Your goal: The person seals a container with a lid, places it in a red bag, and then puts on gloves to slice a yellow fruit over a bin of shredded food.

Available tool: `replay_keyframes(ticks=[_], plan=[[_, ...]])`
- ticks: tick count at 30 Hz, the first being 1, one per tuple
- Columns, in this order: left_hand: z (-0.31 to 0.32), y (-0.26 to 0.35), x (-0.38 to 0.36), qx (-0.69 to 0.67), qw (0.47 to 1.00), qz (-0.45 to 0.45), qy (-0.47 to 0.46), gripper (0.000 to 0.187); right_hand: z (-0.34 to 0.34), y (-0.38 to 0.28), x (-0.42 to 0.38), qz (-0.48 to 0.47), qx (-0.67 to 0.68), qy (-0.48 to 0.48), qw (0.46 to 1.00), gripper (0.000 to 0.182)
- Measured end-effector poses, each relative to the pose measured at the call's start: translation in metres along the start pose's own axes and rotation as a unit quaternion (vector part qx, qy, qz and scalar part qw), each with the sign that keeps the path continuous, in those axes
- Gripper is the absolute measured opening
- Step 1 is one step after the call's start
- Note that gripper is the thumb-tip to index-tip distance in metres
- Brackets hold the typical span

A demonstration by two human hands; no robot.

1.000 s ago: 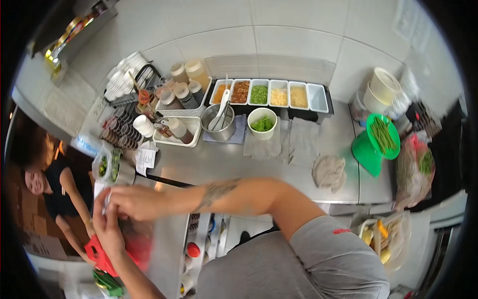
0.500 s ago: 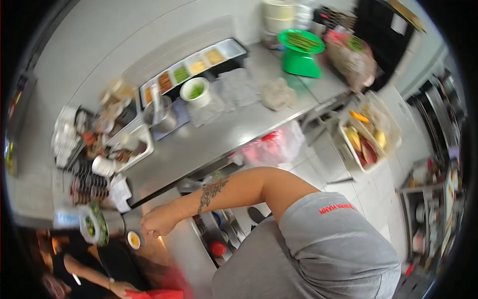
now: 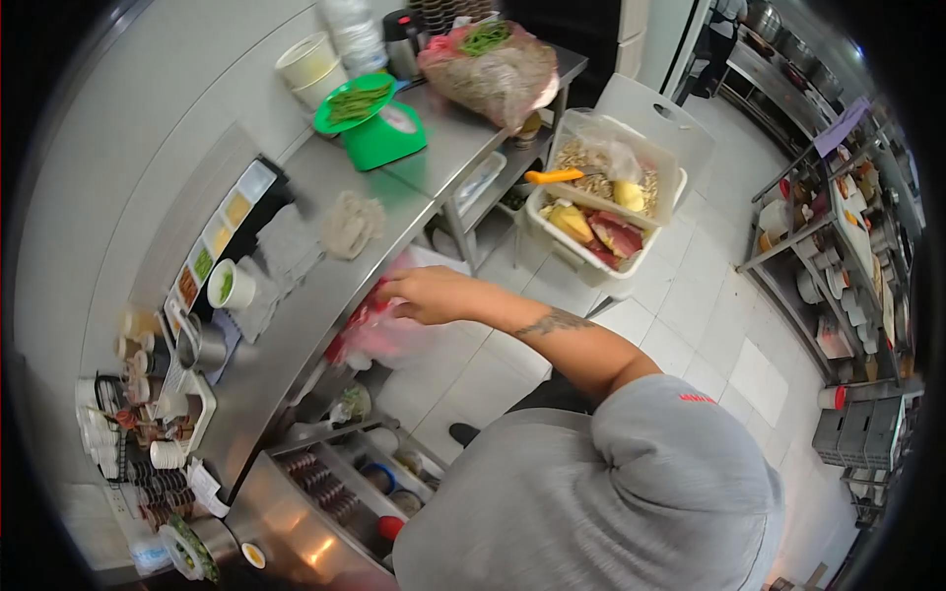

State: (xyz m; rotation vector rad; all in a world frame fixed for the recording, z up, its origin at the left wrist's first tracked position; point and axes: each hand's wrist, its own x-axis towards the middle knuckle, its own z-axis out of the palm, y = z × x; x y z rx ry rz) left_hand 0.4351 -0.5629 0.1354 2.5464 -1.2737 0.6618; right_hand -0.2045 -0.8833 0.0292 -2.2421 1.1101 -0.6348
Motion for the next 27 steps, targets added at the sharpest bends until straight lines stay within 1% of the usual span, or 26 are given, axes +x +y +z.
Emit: replay_keyframes(ticks=[1, 2, 3, 4, 5, 6, 7, 8, 9, 10, 11, 12, 13, 15, 16, 18, 19, 20, 21, 22, 24, 25, 27], plan=[[0.004, 0.052, 0.003, -0.054, 0.996, 0.067, -0.032, 0.032, -0.018, 0.021, -0.028, 0.027, -0.021, 0.013, 0.999, 0.032], [0.003, 0.116, -0.002, -0.102, 0.986, 0.120, -0.061, 0.032, -0.039, 0.038, -0.053, 0.071, 0.000, 0.034, 0.997, 0.032], [-0.018, 0.216, -0.016, -0.192, 0.963, 0.136, -0.133, 0.027, -0.058, 0.055, -0.079, 0.115, 0.025, 0.056, 0.992, 0.031], [-0.013, 0.287, -0.029, -0.234, 0.951, 0.163, -0.123, 0.022, -0.074, 0.082, -0.104, 0.139, 0.035, 0.108, 0.984, 0.029], [-0.018, 0.352, -0.041, -0.288, 0.921, 0.223, -0.138, 0.019, -0.093, 0.103, -0.128, 0.165, 0.046, 0.159, 0.972, 0.026], [-0.014, 0.402, -0.048, -0.279, 0.911, 0.256, -0.162, 0.018, -0.112, 0.121, -0.156, 0.181, 0.053, 0.213, 0.959, 0.022], [-0.007, 0.449, -0.054, -0.270, 0.899, 0.290, -0.185, 0.017, -0.121, 0.148, -0.179, 0.217, 0.065, 0.272, 0.935, 0.020], [-0.001, 0.494, -0.060, -0.255, 0.876, 0.360, -0.192, 0.016, -0.138, 0.157, -0.200, 0.271, 0.114, 0.318, 0.901, 0.018], [-0.006, 0.542, -0.073, -0.253, 0.856, 0.401, -0.207, 0.014, -0.149, 0.172, -0.218, 0.343, 0.207, 0.347, 0.848, 0.018], [-0.005, 0.585, -0.087, -0.281, 0.824, 0.438, -0.222, 0.014, -0.157, 0.188, -0.233, 0.356, 0.206, 0.381, 0.828, 0.020], [-0.008, 0.628, -0.102, -0.339, 0.781, 0.464, -0.246, 0.013, -0.164, 0.205, -0.244, 0.363, 0.226, 0.391, 0.815, 0.020], [-0.007, 0.668, -0.112, -0.376, 0.729, 0.516, -0.248, 0.011, -0.169, 0.220, -0.251, 0.368, 0.247, 0.402, 0.801, 0.019], [-0.009, 0.708, -0.123, -0.394, 0.696, 0.539, -0.262, 0.011, -0.175, 0.232, -0.253, 0.360, 0.285, 0.406, 0.790, 0.018], [-0.003, 0.789, -0.141, -0.454, 0.638, 0.573, -0.241, 0.011, -0.182, 0.251, -0.251, 0.340, 0.365, 0.417, 0.760, 0.017], [0.007, 0.827, -0.150, -0.450, 0.638, 0.585, -0.220, 0.011, -0.189, 0.251, -0.243, 0.335, 0.364, 0.420, 0.761, 0.017], [0.021, 0.913, -0.163, -0.499, 0.594, 0.603, -0.186, 0.019, -0.207, 0.245, -0.216, 0.329, 0.357, 0.431, 0.761, 0.017], [0.030, 0.955, -0.171, -0.528, 0.573, 0.603, -0.172, 0.022, -0.204, 0.268, -0.204, 0.298, 0.286, 0.428, 0.804, 0.018], [0.045, 0.999, -0.181, -0.548, 0.580, 0.584, -0.150, 0.027, -0.212, 0.270, -0.187, 0.313, 0.228, 0.419, 0.821, 0.017], [0.063, 1.043, -0.189, -0.570, 0.583, 0.565, -0.127, 0.031, -0.216, 0.284, -0.170, 0.284, 0.115, 0.416, 0.856, 0.019], [0.082, 1.084, -0.194, -0.551, 0.601, 0.565, -0.126, 0.030, -0.219, 0.303, -0.155, 0.254, 0.000, 0.404, 0.879, 0.021], [0.114, 1.149, -0.206, -0.509, 0.639, 0.563, -0.129, 0.028, -0.226, 0.341, -0.130, 0.289, -0.093, 0.389, 0.870, 0.025], [0.119, 1.174, -0.207, -0.468, 0.623, 0.599, -0.187, 0.026, -0.232, 0.358, -0.125, 0.306, -0.138, 0.377, 0.863, 0.028], [0.130, 1.206, -0.211, -0.371, 0.585, 0.656, -0.300, 0.022, -0.242, 0.386, -0.125, 0.375, -0.132, 0.361, 0.843, 0.032]])
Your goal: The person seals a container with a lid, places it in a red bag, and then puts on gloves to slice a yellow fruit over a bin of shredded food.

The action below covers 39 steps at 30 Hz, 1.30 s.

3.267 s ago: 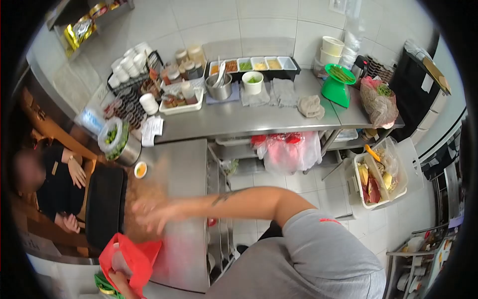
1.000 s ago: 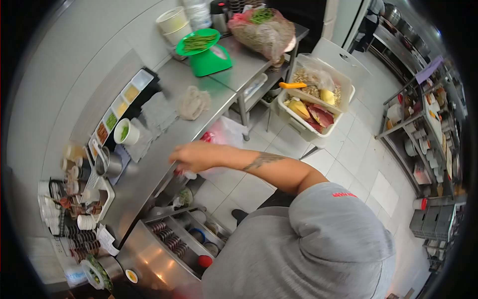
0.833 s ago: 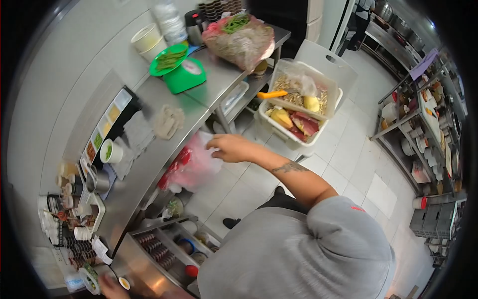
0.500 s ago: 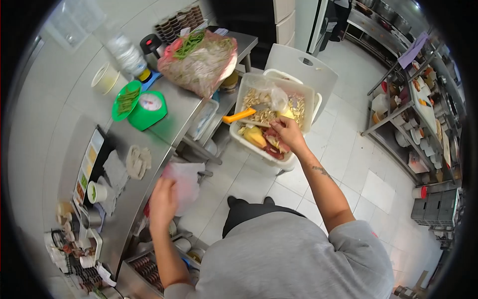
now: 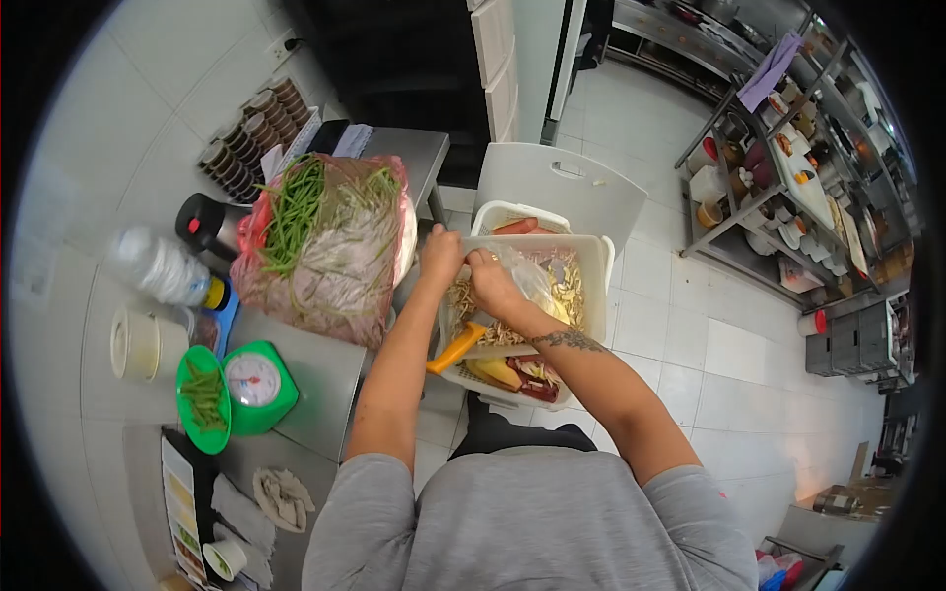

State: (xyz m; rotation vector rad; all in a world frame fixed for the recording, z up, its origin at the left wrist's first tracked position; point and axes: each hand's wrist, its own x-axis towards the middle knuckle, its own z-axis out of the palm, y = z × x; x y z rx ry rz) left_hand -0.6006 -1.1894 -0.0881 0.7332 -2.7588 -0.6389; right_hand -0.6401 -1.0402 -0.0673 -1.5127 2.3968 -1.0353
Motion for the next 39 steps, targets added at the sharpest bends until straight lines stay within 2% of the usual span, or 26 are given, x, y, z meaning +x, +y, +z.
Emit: replay_keyframes(ticks=[1, 4, 5, 7, 10, 11, 13, 14, 15, 17, 20, 23, 26, 29, 30, 32, 35, 38, 39], plan=[[-0.008, 0.011, 0.003, -0.015, 1.000, 0.016, 0.007, 0.021, 0.006, 0.008, 0.008, 0.033, -0.010, -0.011, 0.999, 0.033], [-0.034, 0.062, 0.004, -0.035, 0.996, 0.077, 0.025, 0.019, 0.008, 0.041, 0.018, -0.017, 0.112, 0.072, 0.991, 0.035], [-0.038, 0.078, -0.001, -0.035, 0.994, 0.103, 0.032, 0.020, -0.002, 0.043, 0.016, 0.026, 0.090, 0.018, 0.995, 0.033], [-0.033, 0.110, -0.016, -0.082, 0.975, 0.174, 0.110, 0.022, -0.038, 0.036, 0.015, 0.103, 0.039, -0.092, 0.990, 0.031], [-0.023, 0.152, -0.053, -0.119, 0.949, 0.262, 0.126, 0.022, -0.049, 0.038, 0.013, 0.127, 0.218, 0.114, 0.961, 0.040], [-0.021, 0.163, -0.066, -0.152, 0.934, 0.293, 0.139, 0.021, -0.051, 0.047, 0.010, 0.131, 0.240, 0.130, 0.953, 0.043], [-0.017, 0.181, -0.091, -0.181, 0.942, 0.270, 0.086, 0.023, -0.062, 0.061, 0.004, 0.139, 0.283, 0.167, 0.934, 0.049], [-0.016, 0.186, -0.096, -0.196, 0.943, 0.262, 0.059, 0.024, -0.072, 0.063, -0.002, 0.162, 0.199, 0.176, 0.950, 0.053], [-0.015, 0.188, -0.096, -0.199, 0.943, 0.263, 0.053, 0.025, -0.076, 0.066, -0.005, 0.102, 0.099, 0.197, 0.970, 0.053], [-0.011, 0.187, -0.099, -0.209, 0.941, 0.262, 0.038, 0.028, -0.083, 0.071, -0.015, -0.016, -0.108, 0.224, 0.968, 0.053], [-0.004, 0.191, -0.101, -0.208, 0.935, 0.286, 0.021, 0.027, -0.111, 0.040, -0.027, -0.033, -0.222, 0.185, 0.957, 0.052], [0.001, 0.198, -0.103, -0.208, 0.931, 0.299, 0.011, 0.027, -0.094, 0.070, -0.044, -0.007, -0.158, 0.211, 0.965, 0.050], [-0.001, 0.208, -0.105, -0.228, 0.921, 0.316, 0.010, 0.026, -0.095, 0.075, -0.049, 0.010, -0.156, 0.185, 0.970, 0.046], [0.001, 0.208, -0.107, -0.201, 0.926, 0.319, 0.023, 0.025, -0.086, 0.090, -0.057, 0.021, -0.075, 0.144, 0.987, 0.041], [0.003, 0.206, -0.106, -0.193, 0.932, 0.307, 0.014, 0.025, -0.089, 0.091, -0.061, 0.088, 0.049, 0.132, 0.986, 0.039], [0.008, 0.202, -0.105, -0.178, 0.944, 0.279, -0.006, 0.024, -0.095, 0.092, -0.072, 0.214, 0.291, 0.099, 0.927, 0.035], [0.012, 0.216, -0.098, -0.195, 0.923, 0.328, 0.056, 0.022, -0.065, 0.099, -0.090, 0.243, 0.131, 0.115, 0.954, 0.032], [0.016, 0.245, -0.090, -0.167, 0.911, 0.376, -0.013, 0.022, -0.067, 0.088, -0.077, 0.051, -0.011, 0.060, 0.997, 0.029], [0.009, 0.249, -0.090, -0.168, 0.908, 0.384, -0.012, 0.023, -0.069, 0.084, -0.069, 0.116, 0.189, 0.102, 0.970, 0.030]])
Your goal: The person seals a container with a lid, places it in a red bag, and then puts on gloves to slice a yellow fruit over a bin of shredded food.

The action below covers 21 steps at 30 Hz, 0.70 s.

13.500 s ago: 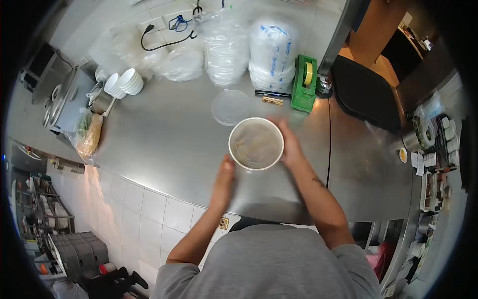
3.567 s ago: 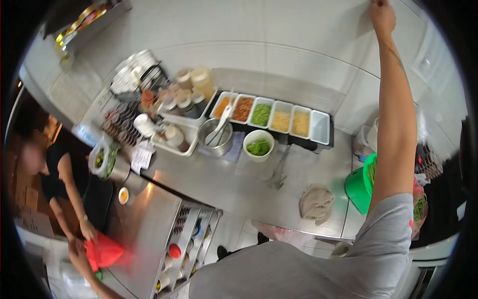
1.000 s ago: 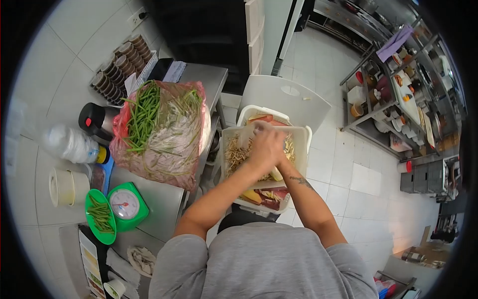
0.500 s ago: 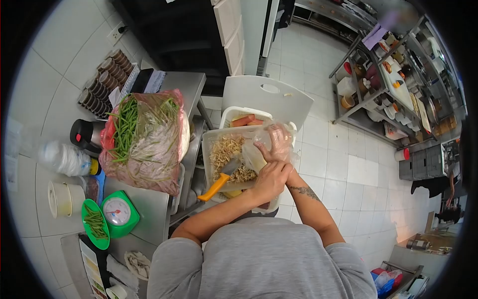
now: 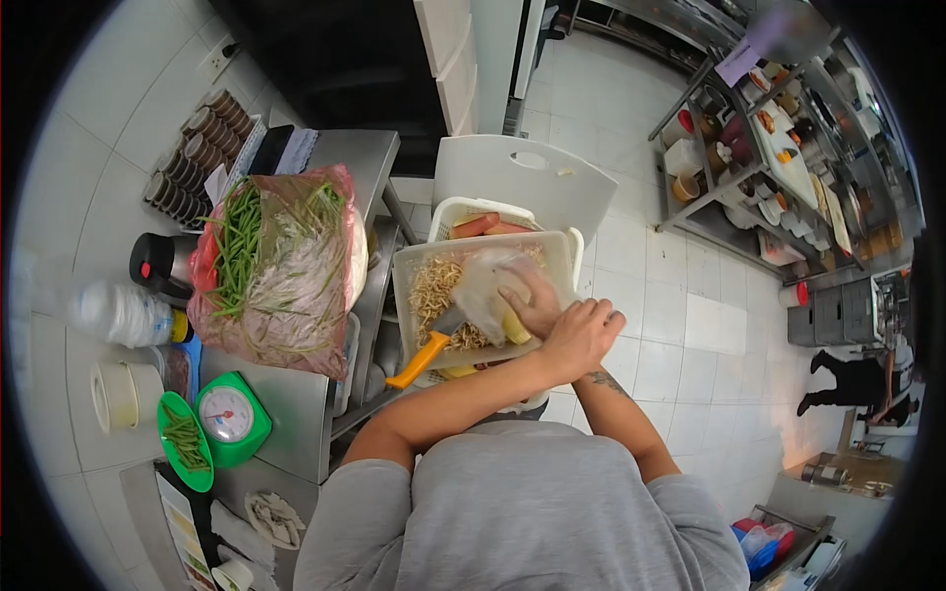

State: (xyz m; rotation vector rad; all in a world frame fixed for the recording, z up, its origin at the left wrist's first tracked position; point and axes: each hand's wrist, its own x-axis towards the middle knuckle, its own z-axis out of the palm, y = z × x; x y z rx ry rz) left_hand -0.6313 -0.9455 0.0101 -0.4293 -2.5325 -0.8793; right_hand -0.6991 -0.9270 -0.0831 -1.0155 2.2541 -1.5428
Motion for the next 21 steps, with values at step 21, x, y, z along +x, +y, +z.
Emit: replay_keyframes(ticks=[21], plan=[[-0.015, 0.005, -0.007, -0.026, 0.985, -0.113, 0.124, 0.022, -0.039, -0.024, -0.034, 0.184, 0.419, -0.029, 0.889, 0.084]])
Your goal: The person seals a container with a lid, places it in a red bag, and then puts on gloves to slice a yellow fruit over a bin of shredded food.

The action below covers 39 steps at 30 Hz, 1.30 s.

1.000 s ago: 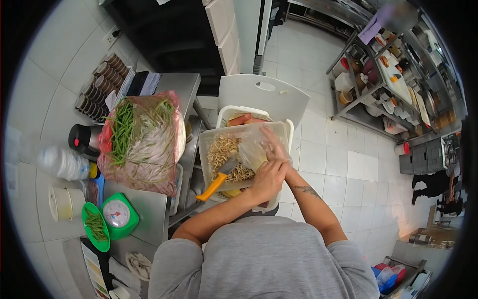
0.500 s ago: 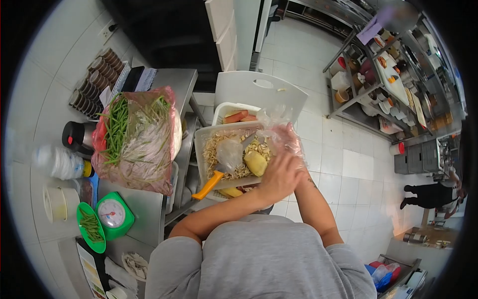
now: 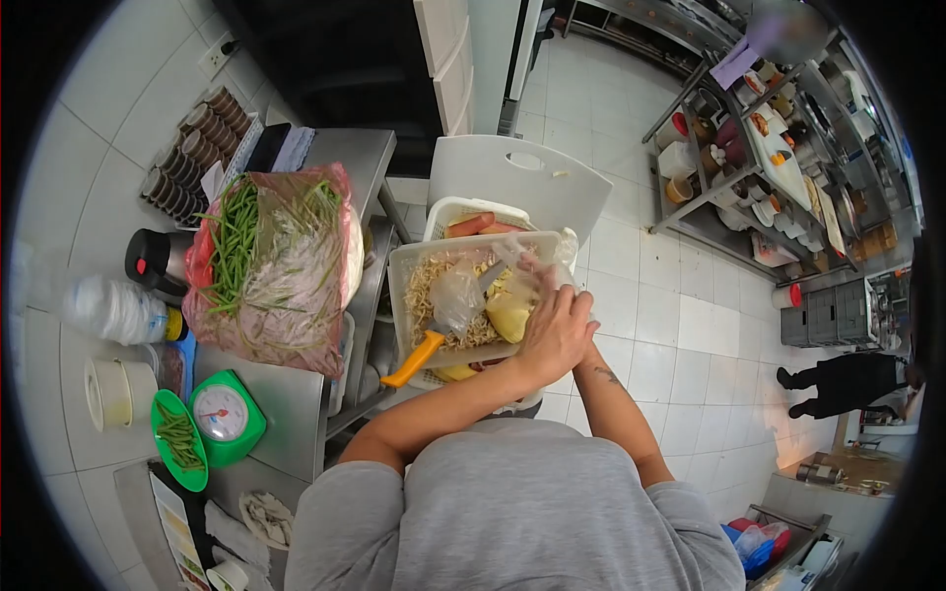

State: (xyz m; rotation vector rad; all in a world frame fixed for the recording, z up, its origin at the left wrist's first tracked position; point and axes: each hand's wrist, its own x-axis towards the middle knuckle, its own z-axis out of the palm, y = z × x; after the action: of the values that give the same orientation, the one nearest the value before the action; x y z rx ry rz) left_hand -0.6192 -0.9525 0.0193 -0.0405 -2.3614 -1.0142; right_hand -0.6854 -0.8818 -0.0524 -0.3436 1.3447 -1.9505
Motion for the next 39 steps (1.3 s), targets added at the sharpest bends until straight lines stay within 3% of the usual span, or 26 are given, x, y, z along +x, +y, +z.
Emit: replay_keyframes(ticks=[3, 6, 10, 15, 19, 22, 24, 25, 26, 28, 30, 31, 34, 37, 38, 39], plan=[[0.005, -0.013, -0.018, 0.014, 0.988, -0.114, -0.106, 0.027, -0.003, -0.009, 0.017, 0.073, 0.103, 0.006, 0.992, 0.091], [0.016, -0.025, -0.032, -0.064, 0.973, -0.123, -0.185, 0.032, -0.006, -0.007, 0.022, 0.122, 0.135, -0.009, 0.983, 0.096], [0.017, -0.012, -0.041, -0.131, 0.960, -0.049, -0.241, 0.036, 0.002, -0.017, 0.022, 0.072, 0.163, -0.036, 0.983, 0.103], [0.015, -0.001, -0.057, -0.166, 0.948, -0.015, -0.270, 0.035, -0.004, -0.010, 0.039, 0.091, 0.138, -0.013, 0.986, 0.098], [0.010, -0.003, -0.068, -0.200, 0.959, -0.017, -0.201, 0.029, 0.008, 0.018, 0.048, 0.135, 0.012, -0.021, 0.991, 0.084], [-0.017, -0.015, -0.078, -0.247, 0.935, -0.097, -0.235, 0.024, 0.038, 0.015, 0.035, 0.122, -0.215, -0.067, 0.967, 0.077], [-0.047, -0.036, -0.098, -0.209, 0.949, -0.165, -0.169, 0.019, 0.042, 0.034, 0.027, -0.013, -0.360, -0.012, 0.933, 0.069], [-0.057, -0.058, -0.110, -0.072, 0.954, -0.240, -0.163, 0.020, 0.046, 0.043, 0.022, -0.083, -0.425, 0.018, 0.901, 0.065], [-0.061, -0.083, -0.122, 0.068, 0.936, -0.310, -0.155, 0.021, 0.060, 0.040, 0.011, -0.038, -0.309, 0.084, 0.947, 0.049], [-0.058, -0.124, -0.127, 0.157, 0.941, -0.292, 0.068, 0.015, 0.045, 0.069, 0.009, 0.014, -0.221, 0.075, 0.972, 0.041], [-0.051, -0.160, -0.121, 0.149, 0.966, -0.207, 0.039, 0.012, 0.045, 0.078, 0.004, 0.050, -0.149, 0.056, 0.986, 0.034], [-0.052, -0.168, -0.111, 0.144, 0.976, -0.162, 0.025, 0.010, 0.051, 0.069, -0.002, 0.068, -0.193, 0.029, 0.978, 0.035], [-0.058, -0.163, -0.071, 0.185, 0.972, -0.142, 0.032, 0.009, 0.061, 0.041, -0.007, 0.082, -0.295, -0.026, 0.952, 0.037], [-0.082, -0.137, -0.038, 0.142, 0.978, -0.131, -0.077, 0.014, 0.071, 0.028, 0.003, 0.021, -0.264, -0.012, 0.964, 0.036], [-0.084, -0.137, -0.033, 0.114, 0.977, -0.152, -0.101, 0.015, 0.074, 0.018, 0.009, -0.033, -0.342, -0.008, 0.939, 0.035], [-0.088, -0.137, -0.029, 0.045, 0.974, -0.186, -0.119, 0.015, 0.073, 0.014, 0.015, 0.006, -0.296, -0.006, 0.955, 0.035]])
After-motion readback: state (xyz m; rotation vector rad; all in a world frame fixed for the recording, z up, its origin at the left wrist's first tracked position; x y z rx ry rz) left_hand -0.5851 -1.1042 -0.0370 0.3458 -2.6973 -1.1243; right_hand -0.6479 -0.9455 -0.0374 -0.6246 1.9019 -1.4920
